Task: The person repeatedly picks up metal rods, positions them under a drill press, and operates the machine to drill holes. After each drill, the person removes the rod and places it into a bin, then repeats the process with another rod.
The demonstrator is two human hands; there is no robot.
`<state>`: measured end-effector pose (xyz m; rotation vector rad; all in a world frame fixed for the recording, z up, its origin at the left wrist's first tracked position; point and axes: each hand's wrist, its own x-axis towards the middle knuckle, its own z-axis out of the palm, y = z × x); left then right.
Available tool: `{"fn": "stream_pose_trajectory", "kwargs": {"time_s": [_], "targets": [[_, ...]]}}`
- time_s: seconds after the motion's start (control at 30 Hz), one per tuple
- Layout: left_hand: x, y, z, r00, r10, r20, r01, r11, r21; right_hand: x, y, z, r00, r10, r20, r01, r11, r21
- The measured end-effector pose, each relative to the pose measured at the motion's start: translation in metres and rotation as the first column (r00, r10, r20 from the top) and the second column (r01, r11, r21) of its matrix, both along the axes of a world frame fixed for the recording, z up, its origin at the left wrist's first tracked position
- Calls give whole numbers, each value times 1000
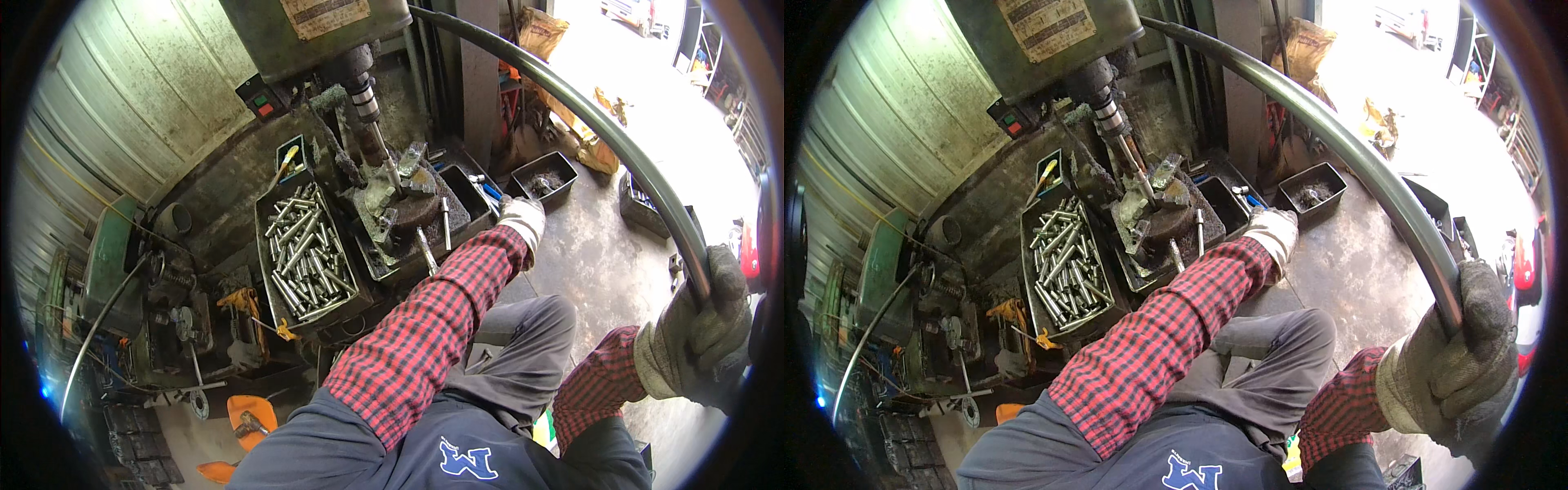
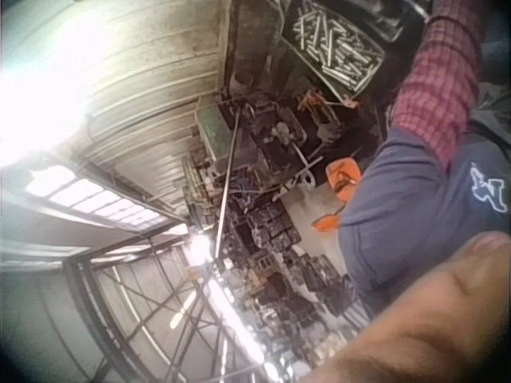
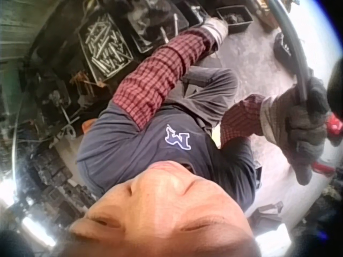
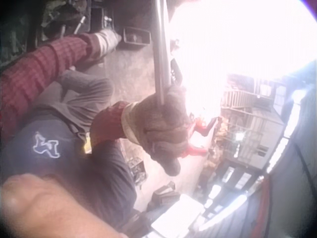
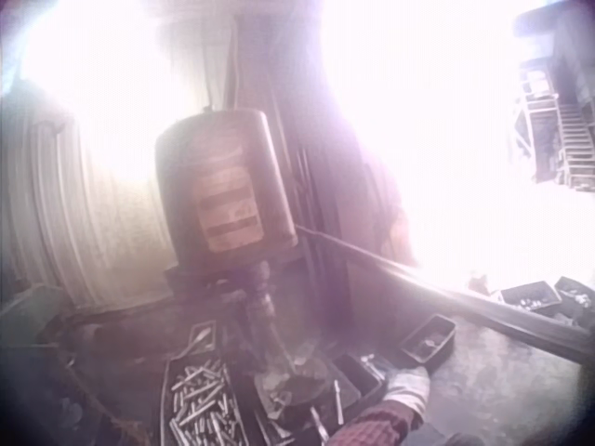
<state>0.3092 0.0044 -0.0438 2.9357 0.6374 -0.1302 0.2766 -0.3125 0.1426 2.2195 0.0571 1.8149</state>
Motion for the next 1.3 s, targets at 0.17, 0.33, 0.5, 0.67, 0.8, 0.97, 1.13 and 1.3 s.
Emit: {"fn": "stream_pose_trajectory", "kwargs": {"time_s": [0.17, 0.33, 0.5, 0.67, 0.8, 0.97, 1.13, 1.3], "targets": [[2, 1, 1, 1000, 12, 0, -12, 1000, -9, 1, 0, -2, 999, -29, 19, 29, 999, -16], [1, 1, 0, 1000, -4, 5, 4, 1000, -2, -10, 18, 11, 961, -3, 275, 31, 995, -99], [-1, -2, 2, 1000, 17, 12, -17, 1000, 21, -25, 28, 3, 970, -11, 244, 29, 997, -73], [-7, -3, 11, 1000, 4, 10, -4, 1000, 19, -19, 24, -34, 999, 21, -34, -19, 999, 44], [-8, -2, 16, 1000, -19, -12, 19, 1000, 25, -11, 21, -54, 998, 46, -45, -44, 998, 51], [-8, -3, 17, 999, -12, -41, 12, 1000, 3, -10, 21, -57, 995, 76, -61, -74, 996, 45], [-8, -2, 14, 1000, -19, -15, 19, 1000, 5, -8, 21, -61, 989, 122, -81, -120, 992, 35], [-6, -3, 8, 1000, -8, 18, 8, 999, 36, -7, 24, -64, 977, 183, -108, -181, 983, 33]]}}
